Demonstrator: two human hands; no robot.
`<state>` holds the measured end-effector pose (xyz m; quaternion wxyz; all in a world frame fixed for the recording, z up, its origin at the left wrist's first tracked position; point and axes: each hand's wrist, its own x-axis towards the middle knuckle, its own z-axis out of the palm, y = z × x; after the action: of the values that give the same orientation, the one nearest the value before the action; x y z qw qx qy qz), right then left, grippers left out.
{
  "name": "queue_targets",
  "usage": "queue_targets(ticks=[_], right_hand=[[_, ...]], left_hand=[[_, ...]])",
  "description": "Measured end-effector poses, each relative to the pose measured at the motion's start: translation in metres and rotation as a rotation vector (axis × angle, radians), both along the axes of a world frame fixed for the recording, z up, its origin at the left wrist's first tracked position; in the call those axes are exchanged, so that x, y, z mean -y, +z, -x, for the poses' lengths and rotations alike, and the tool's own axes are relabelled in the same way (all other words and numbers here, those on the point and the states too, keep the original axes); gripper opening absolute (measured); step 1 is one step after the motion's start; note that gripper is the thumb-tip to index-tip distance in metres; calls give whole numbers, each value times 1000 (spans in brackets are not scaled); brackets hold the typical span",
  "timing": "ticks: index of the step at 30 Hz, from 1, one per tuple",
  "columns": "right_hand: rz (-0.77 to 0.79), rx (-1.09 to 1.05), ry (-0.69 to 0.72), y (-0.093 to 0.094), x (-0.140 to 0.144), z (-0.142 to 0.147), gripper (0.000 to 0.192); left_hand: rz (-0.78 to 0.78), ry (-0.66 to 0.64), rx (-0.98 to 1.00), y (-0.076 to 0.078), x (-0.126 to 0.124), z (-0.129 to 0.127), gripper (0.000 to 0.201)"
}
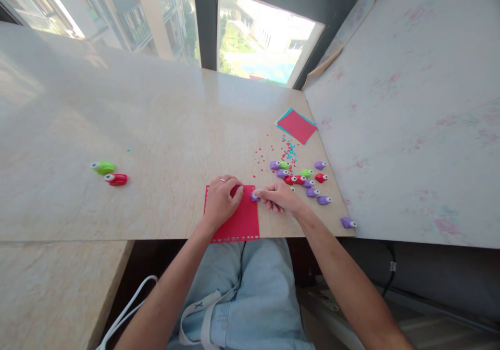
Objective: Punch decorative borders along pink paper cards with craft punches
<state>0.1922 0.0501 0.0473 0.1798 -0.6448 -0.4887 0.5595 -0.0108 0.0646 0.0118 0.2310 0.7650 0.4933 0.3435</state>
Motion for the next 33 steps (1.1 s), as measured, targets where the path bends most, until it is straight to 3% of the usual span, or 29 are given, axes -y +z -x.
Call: queue_targets(ticks=[24,33], right_hand=[[-63,245,213,4,-10,-2,47],[-6,202,158,7,-8,0,47]], left_hand=[[-5,-3,-26,0,0,0,12],[8,5,-26,1,0,-1,13]])
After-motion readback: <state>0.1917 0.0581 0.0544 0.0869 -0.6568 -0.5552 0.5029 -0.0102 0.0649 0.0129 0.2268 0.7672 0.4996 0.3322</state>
